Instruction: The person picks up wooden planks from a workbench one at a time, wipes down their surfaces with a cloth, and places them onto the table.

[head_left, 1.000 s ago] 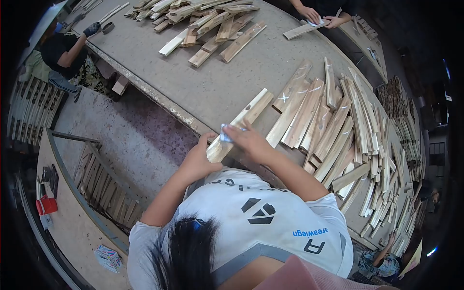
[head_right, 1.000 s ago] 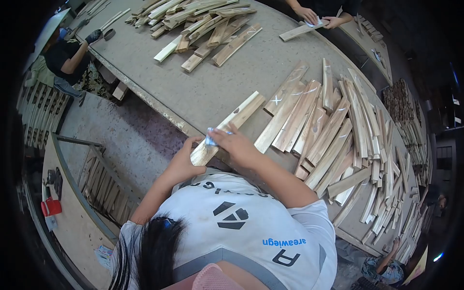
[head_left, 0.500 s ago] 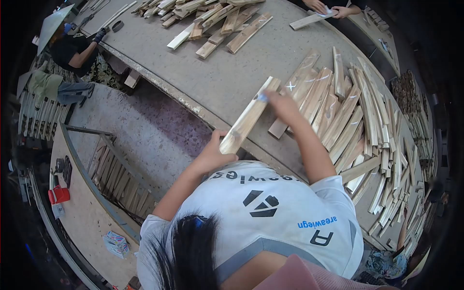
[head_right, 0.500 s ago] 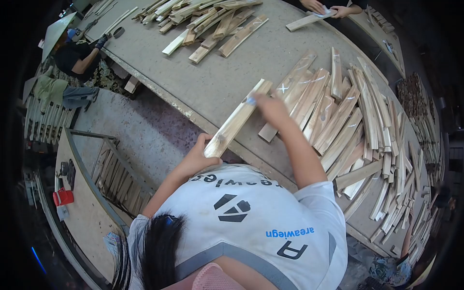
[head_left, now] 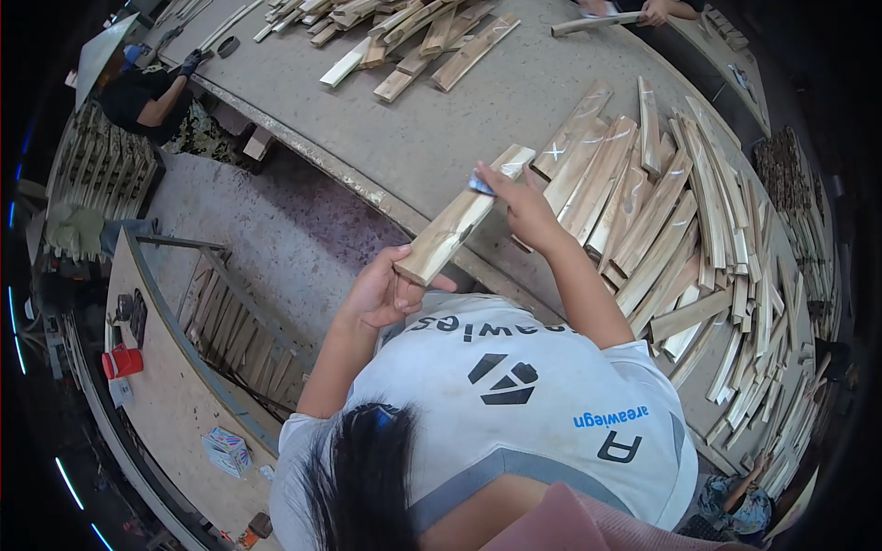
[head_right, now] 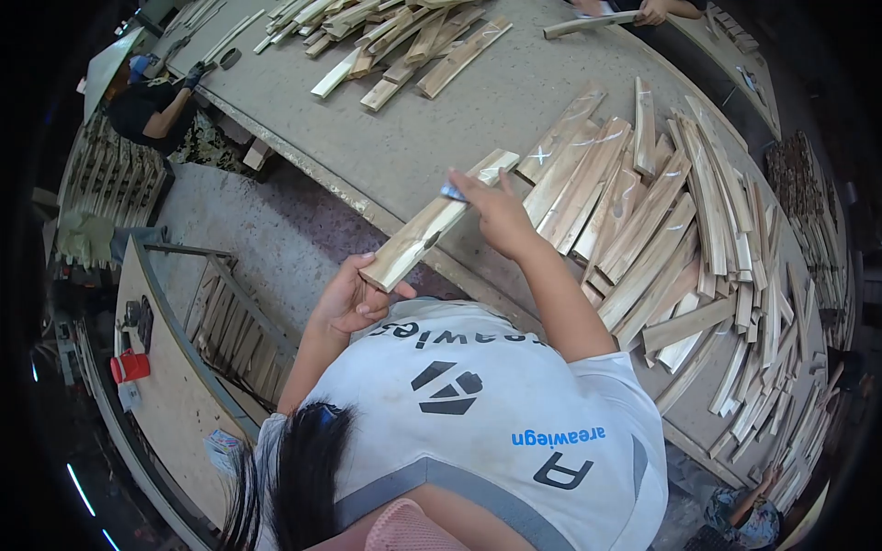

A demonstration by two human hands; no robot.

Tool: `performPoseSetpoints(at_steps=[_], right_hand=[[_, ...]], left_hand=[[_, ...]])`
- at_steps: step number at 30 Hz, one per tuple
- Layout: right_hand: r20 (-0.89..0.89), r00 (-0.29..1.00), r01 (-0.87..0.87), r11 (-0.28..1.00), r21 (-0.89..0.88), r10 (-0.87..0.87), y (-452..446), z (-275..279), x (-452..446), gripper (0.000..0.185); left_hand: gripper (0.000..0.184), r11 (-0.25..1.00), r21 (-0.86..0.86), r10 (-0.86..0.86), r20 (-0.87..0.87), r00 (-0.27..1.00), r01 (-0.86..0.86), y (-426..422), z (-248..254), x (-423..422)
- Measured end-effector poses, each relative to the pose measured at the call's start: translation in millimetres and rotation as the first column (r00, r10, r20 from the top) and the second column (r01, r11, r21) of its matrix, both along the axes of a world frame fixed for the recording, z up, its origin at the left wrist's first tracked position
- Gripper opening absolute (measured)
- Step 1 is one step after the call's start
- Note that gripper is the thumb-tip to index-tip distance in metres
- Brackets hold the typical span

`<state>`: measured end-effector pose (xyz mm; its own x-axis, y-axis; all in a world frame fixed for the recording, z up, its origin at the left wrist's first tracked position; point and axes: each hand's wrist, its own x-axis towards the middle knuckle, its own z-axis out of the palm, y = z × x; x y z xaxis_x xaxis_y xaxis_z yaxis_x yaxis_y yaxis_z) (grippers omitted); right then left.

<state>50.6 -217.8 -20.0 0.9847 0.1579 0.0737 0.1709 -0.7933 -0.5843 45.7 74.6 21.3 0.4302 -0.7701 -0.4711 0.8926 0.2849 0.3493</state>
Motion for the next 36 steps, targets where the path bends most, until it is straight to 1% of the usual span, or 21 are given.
performPoseSetpoints(at_steps=[4,7,9,10,11,12,13,14,16,17,18,20,21,22,24,26,29,32,33,35,36], right_hand=[[0.092,0.986,-0.145,0.989,0.024,0.142,8.1,15.9,-14.1,0.082],[0.233,0.965,-0.142,0.986,0.084,0.119,3.0,5.0,-3.3,0.083],[0.173,0.984,-0.032,0.936,0.351,-0.031,7.5,12.9,4.0,0.076],[0.187,0.982,-0.036,0.935,0.352,-0.033,13.3,19.7,6.4,0.076],[0.191,0.969,0.037,0.859,0.511,-0.156,20.9,28.1,6.6,0.076],[0.173,0.946,0.097,0.750,0.654,-0.273,26.0,35.3,7.9,0.077],[0.102,0.938,0.154,0.660,0.736,-0.332,28.2,39.9,10.3,0.077],[0.108,0.936,0.152,0.660,0.736,-0.336,27.5,45.3,12.5,0.077],[-0.312,0.932,0.346,0.204,0.916,-0.182,23.6,61.0,11.0,0.078],[-0.282,0.951,0.285,0.003,0.959,-0.129,26.8,73.3,6.9,0.074],[-0.288,0.945,0.291,-0.003,0.957,-0.154,25.9,70.0,6.5,0.074],[-0.283,0.949,0.214,-0.381,0.900,-0.136,20.5,57.9,11.7,0.069],[-0.329,0.931,0.229,-0.452,0.862,-0.158,12.0,50.4,12.6,0.069],[-0.328,0.929,0.221,-0.453,0.864,-0.172,2.5,40.5,13.3,0.069],[-0.397,0.830,0.178,-0.488,0.855,-0.392,-15.5,16.4,16.1,0.072],[-0.421,0.764,0.181,-0.464,0.867,-0.489,-18.6,-1.7,24.9,0.075],[-0.386,0.675,0.412,-0.112,0.904,-0.629,-3.5,-20.3,45.8,0.082],[-0.421,0.629,0.578,0.031,0.815,-0.654,4.6,-46.3,72.5,0.083],[-0.427,0.620,0.585,0.025,0.811,-0.658,3.8,-51.0,80.6,0.083],[-0.330,0.612,0.703,0.303,0.644,-0.718,3.6,-60.8,87.6,0.083],[-0.342,0.608,0.715,0.306,0.629,-0.717,6.9,-62.7,89.3,0.083]], left_hand=[[0.058,0.989,-0.147,-0.025,-0.105,0.994,0.009,-2.6,-5.2,6.8],[0.064,0.956,-0.281,-0.084,0.010,0.996,0.084,-10.2,-0.3,17.1],[0.065,0.928,-0.360,0.009,0.289,0.957,0.100,-20.2,6.0,23.8],[0.065,0.928,-0.357,0.007,0.303,0.953,0.106,-25.4,7.5,24.1],[0.068,0.998,0.051,0.001,0.609,0.793,-0.040,-32.9,6.7,23.4],[0.072,0.875,0.369,-0.144,0.815,0.561,-0.313,-40.8,3.9,23.5],[0.086,0.720,0.483,-0.351,0.873,0.340,-0.498,-48.7,-2.1,24.1],[0.086,0.722,0.480,-0.352,0.875,0.333,-0.498,-55.7,-5.2,24.3],[0.100,0.440,0.326,-0.753,0.642,-0.145,-0.837,-69.6,-3.4,27.2],[0.099,0.479,0.340,-0.720,0.680,-0.140,-0.809,-71.1,-9.1,32.5],[0.099,0.501,0.345,-0.715,0.682,-0.154,-0.794,-71.4,-7.2,35.4],[0.096,0.604,0.585,-0.607,0.778,0.163,-0.541,-68.6,3.0,44.8],[0.090,0.638,0.595,-0.613,0.777,0.146,-0.489,-63.5,5.1,49.0],[0.090,0.647,0.593,-0.612,0.779,0.136,-0.480,-55.7,-1.9,56.1],[0.085,0.768,0.625,-0.541,0.749,0.382,-0.140,-37.0,-29.7,75.5],[0.080,0.785,0.618,-0.553,0.731,0.401,-0.044,-23.0,-37.0,92.2],[0.076,0.592,0.762,-0.760,0.419,0.497,0.261,-10.6,-25.1,122.1],[0.079,0.651,0.723,-0.741,0.540,0.399,0.231,16.1,-67.1,148.8],[0.076,0.616,0.716,-0.766,0.445,0.464,0.329,15.4,-44.9,158.3],[0.076,0.598,0.703,-0.779,0.400,0.482,0.384,21.3,-40.6,176.6],[0.075,0.589,0.688,-0.785,0.364,0.501,0.424,24.4,-41.7,183.7]])
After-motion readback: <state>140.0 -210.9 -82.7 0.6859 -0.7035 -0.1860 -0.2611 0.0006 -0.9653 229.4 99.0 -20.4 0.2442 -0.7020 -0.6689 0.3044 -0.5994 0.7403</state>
